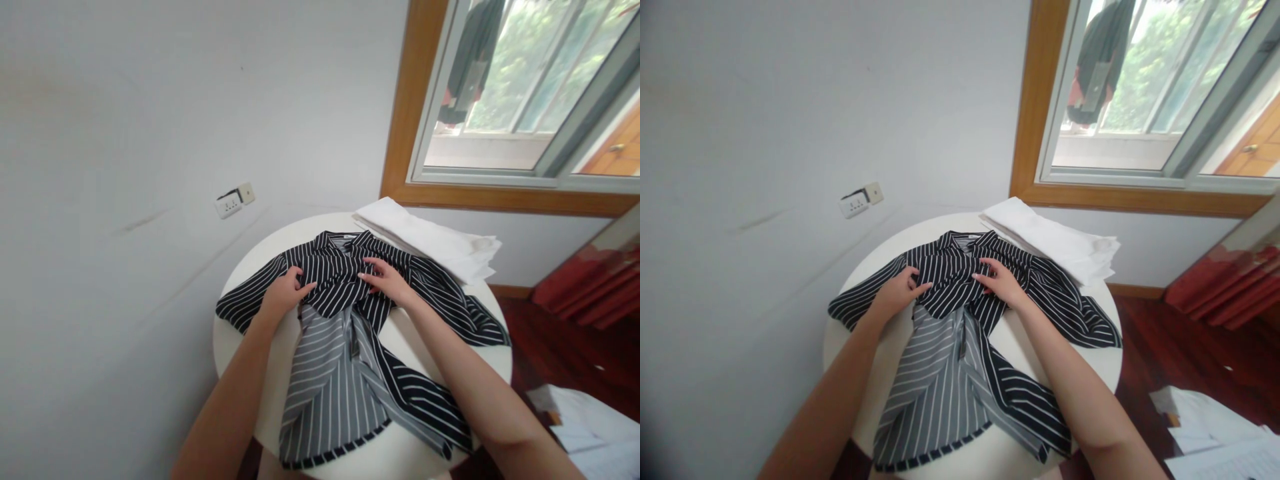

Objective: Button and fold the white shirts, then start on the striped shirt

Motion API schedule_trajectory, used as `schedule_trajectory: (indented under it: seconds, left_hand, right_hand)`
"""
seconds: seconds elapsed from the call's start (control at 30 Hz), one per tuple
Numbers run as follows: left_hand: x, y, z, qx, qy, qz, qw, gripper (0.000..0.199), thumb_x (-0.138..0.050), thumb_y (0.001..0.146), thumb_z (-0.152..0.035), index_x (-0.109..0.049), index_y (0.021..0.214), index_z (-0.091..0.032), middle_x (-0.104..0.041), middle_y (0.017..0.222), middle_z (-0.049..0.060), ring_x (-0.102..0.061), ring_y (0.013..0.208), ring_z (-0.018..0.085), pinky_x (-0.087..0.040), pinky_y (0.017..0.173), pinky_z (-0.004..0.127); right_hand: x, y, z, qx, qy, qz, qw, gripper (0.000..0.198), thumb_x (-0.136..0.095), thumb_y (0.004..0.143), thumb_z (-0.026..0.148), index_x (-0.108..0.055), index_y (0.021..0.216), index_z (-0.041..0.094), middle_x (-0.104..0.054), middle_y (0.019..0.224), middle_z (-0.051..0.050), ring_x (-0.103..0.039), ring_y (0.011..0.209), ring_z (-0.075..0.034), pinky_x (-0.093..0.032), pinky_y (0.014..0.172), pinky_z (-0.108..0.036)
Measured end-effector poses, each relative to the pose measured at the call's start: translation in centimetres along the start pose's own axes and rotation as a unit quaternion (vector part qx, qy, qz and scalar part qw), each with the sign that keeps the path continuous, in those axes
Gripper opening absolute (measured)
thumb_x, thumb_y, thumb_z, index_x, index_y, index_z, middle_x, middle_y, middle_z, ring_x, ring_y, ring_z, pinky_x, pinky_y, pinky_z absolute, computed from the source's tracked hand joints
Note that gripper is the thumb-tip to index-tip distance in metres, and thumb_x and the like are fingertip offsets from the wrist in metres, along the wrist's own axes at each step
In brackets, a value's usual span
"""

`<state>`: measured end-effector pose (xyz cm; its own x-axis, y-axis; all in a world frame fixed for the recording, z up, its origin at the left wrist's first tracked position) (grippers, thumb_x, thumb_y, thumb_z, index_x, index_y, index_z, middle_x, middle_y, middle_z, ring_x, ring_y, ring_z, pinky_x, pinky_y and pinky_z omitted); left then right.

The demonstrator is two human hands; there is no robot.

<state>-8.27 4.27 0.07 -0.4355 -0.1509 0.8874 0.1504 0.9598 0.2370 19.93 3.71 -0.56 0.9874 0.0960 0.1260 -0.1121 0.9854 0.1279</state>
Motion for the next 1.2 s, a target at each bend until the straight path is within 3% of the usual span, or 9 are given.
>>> schedule_trajectory:
  seconds: [0.13,0.33,0.53,0.73,0.93,1.03,1.1,1.2]
  left_hand:
    - [0.3,0.0,-0.2,-0.045,-0.025,0.02,0.998,0.04,-0.06,0.076,-0.042,-0.054,0.109,-0.02,-0.057,0.068,-0.003,-0.058,0.066,0.017,-0.04,0.062,0.026]
    - [3.9,-1.2,-1.3,-0.059,-0.074,-0.042,0.995,0.032,-0.05,0.082,-0.036,-0.057,0.11,-0.021,-0.056,0.072,-0.002,-0.057,0.061,0.015,-0.045,0.062,0.027]
    - [7.0,-3.8,-2.2,-0.083,-0.037,-0.08,0.993,0.038,-0.035,0.087,-0.025,-0.055,0.119,-0.02,-0.065,0.112,0.006,-0.06,0.102,0.021,-0.045,0.092,0.034]
    - [6.7,-7.1,-0.9,-0.014,0.013,-0.075,0.997,0.043,-0.026,0.089,-0.025,-0.054,0.121,-0.017,-0.063,0.118,0.011,-0.059,0.11,0.023,-0.043,0.098,0.038]
    - [8.0,-10.8,1.5,0.043,0.0,0.083,0.996,0.052,-0.047,0.081,-0.052,-0.052,0.124,-0.022,-0.068,0.112,0.008,-0.064,0.102,0.027,-0.048,0.088,0.038]
    - [9.2,-12.6,2.5,0.042,0.002,0.138,0.99,0.06,-0.055,0.075,-0.054,-0.051,0.128,-0.025,-0.066,0.117,0.007,-0.062,0.106,0.029,-0.046,0.092,0.04]
    - [9.9,-13.7,2.9,0.04,0.004,0.166,0.985,0.057,-0.055,0.074,-0.051,-0.054,0.126,-0.027,-0.065,0.12,0.007,-0.061,0.107,0.029,-0.044,0.096,0.041]
    - [10.5,-15.0,3.1,0.049,0.016,0.206,0.977,0.051,-0.057,0.071,-0.047,-0.06,0.119,-0.029,-0.066,0.119,0.005,-0.061,0.108,0.03,-0.044,0.097,0.042]
  right_hand:
    - [-0.4,-0.3,0.6,0.028,-0.085,0.064,0.994,0.036,-0.072,0.069,0.031,-0.067,0.103,0.019,-0.059,0.076,0.002,-0.05,0.051,-0.006,-0.05,0.048,-0.021]
    - [1.5,-0.9,2.8,0.021,-0.121,0.059,0.991,0.031,-0.069,0.072,0.032,-0.069,0.1,0.017,-0.06,0.067,0.004,-0.045,0.042,-0.005,-0.039,0.041,-0.018]
    - [1.7,-2.3,4.6,-0.035,-0.1,0.192,0.976,0.035,-0.071,0.071,0.032,-0.07,0.103,0.018,-0.06,0.061,0.005,-0.047,0.042,-0.005,-0.04,0.041,-0.017]
    - [-0.3,-3.9,5.1,-0.099,-0.095,0.364,0.921,0.039,-0.076,0.065,0.031,-0.072,0.101,0.018,-0.063,0.062,0.005,-0.056,0.044,-0.007,-0.047,0.044,-0.018]
    - [-2.5,-5.8,6.4,-0.152,-0.069,0.524,0.835,0.047,-0.075,0.069,0.033,-0.067,0.112,0.018,-0.068,0.069,0.002,-0.068,0.061,-0.012,-0.051,0.055,-0.017]
    - [-2.8,-6.2,6.8,-0.159,-0.081,0.583,0.793,0.05,-0.073,0.071,0.036,-0.064,0.117,0.019,-0.072,0.082,-0.001,-0.069,0.065,-0.013,-0.047,0.05,-0.015]
    - [-2.3,-5.7,6.6,-0.144,-0.1,0.566,0.805,0.047,-0.069,0.075,0.039,-0.063,0.118,0.021,-0.073,0.091,-0.003,-0.067,0.058,-0.01,-0.041,0.044,-0.013]
    - [-0.6,-4.0,5.3,-0.095,-0.14,0.437,0.884,0.037,-0.061,0.082,0.039,-0.064,0.115,0.021,-0.073,0.09,-0.003,-0.063,0.051,-0.008,-0.037,0.041,-0.014]
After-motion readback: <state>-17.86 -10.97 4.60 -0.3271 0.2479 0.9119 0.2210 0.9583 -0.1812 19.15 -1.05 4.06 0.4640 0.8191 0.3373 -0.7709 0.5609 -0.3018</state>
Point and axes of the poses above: each hand's wrist, its own y-axis towards the middle knuckle, its own x-axis out of the back of the hand, z = x × y, the point moved 1 cm from there along y, towards the middle knuckle
